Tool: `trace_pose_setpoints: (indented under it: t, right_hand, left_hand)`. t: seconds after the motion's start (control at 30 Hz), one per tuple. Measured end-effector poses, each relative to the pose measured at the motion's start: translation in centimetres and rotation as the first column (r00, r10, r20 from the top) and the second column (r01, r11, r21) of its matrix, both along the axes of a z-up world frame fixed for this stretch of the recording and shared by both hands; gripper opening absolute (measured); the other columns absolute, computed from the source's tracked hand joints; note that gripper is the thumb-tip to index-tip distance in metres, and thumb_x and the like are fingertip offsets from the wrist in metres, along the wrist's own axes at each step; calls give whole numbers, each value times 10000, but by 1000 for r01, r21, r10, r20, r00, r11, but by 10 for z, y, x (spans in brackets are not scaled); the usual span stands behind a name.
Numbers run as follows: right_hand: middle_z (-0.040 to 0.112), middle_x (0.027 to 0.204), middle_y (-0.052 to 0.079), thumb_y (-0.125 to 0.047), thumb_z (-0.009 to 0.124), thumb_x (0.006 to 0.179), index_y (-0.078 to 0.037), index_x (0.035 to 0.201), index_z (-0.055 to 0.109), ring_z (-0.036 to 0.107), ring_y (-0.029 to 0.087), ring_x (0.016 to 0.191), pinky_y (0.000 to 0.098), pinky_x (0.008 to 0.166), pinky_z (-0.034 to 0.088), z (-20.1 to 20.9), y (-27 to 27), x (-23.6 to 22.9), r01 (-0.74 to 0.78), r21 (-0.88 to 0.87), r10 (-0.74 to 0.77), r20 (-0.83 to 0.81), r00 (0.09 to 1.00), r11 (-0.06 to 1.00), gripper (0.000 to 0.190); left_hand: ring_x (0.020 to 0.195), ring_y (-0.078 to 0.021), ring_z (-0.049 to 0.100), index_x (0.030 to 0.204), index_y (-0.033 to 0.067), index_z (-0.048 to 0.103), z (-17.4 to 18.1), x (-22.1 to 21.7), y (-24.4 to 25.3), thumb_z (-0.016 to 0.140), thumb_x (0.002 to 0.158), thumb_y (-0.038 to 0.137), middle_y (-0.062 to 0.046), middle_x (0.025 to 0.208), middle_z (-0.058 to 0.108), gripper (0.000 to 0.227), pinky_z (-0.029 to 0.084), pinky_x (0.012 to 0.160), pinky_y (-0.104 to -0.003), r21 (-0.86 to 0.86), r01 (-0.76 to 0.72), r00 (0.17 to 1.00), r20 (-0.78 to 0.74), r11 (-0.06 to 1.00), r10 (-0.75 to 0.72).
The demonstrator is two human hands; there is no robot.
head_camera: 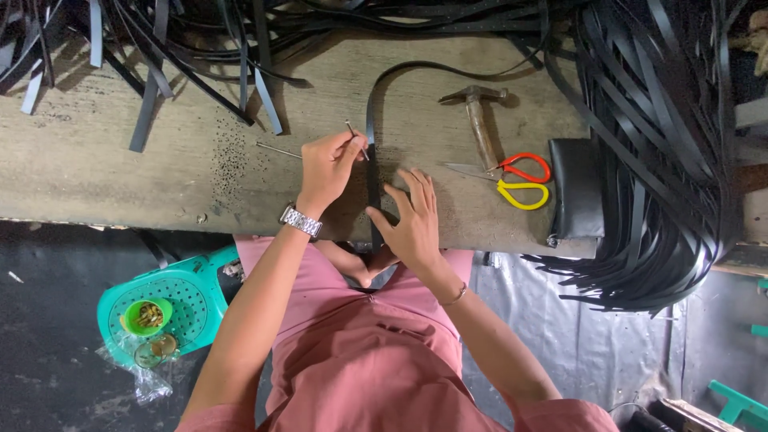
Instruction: The person repeatedly places a nail on a black leather strip and hammers it in using a hammer. The process is repeated multiple times along the strip. The person works at a wooden table with leather scraps and tools nearby.
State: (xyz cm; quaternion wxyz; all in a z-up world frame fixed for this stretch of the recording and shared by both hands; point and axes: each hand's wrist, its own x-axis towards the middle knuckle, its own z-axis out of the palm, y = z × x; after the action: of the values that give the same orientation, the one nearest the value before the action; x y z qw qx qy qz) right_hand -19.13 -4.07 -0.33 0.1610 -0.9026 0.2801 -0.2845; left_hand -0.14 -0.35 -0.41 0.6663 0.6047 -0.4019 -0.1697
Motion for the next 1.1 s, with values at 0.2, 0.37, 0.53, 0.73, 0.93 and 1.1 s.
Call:
trace_pose_setpoints:
  t: [0.2,0.37,0.53,0.73,0.93,1.1]
  right_hand:
    - [529,970,-74,-355,839,775,-194,920,735,504,163,919,360,776,385,0,15,7,144,-63,-149,-81,986,988,240]
    - [575,782,-32,-320,798,691,-177,868,705,621,219,802,379,710,450,6,14,13,188,-106,-206,-193,959,976,246]
    - [620,647,-55,-337,771,670,-197,850,683,679,211,679,372,647,497,-4,17,6,250,-37,-251,-235,939,968,244]
    - [621,640,-33,-332,766,640,-199,811,679,676,220,687,370,646,490,19,35,-8,183,-81,-198,-255,947,980,234]
    - [663,759,0,-462,708,879,-189,869,721,666,214,829,363,744,457,15,9,-9,52,-13,-54,-241,969,999,274]
    - [637,1186,149,-478,683,956,-45,1138,703,581,285,1136,369,840,399,20,-40,6,-234,-160,202,-195,960,959,471]
  left_hand:
    - [723,-260,774,973,14,774,5,0,0,663,1024,70,-144,800,764,134,619,642,-325,10,22,986,167,1000,-23]
    - [716,-288,766,991,5,755,14,1,1,658,1025,75,-155,771,750,124,606,660,-365,24,45,973,224,999,-49]
    - [723,-264,764,969,24,740,18,-1,5,624,1051,112,-121,754,751,167,593,684,-346,61,72,974,213,996,-83]
    - [694,-301,745,909,81,730,18,-3,8,646,1056,190,-105,701,727,202,577,641,-335,124,75,977,189,989,-97]
    - [611,-335,710,879,58,720,43,-6,13,621,1072,233,-135,619,684,279,544,565,-341,174,96,943,298,980,-145]
    - [665,-282,728,776,120,688,31,-4,11,661,1045,237,-122,619,663,294,528,564,-279,192,88,939,312,977,-145]
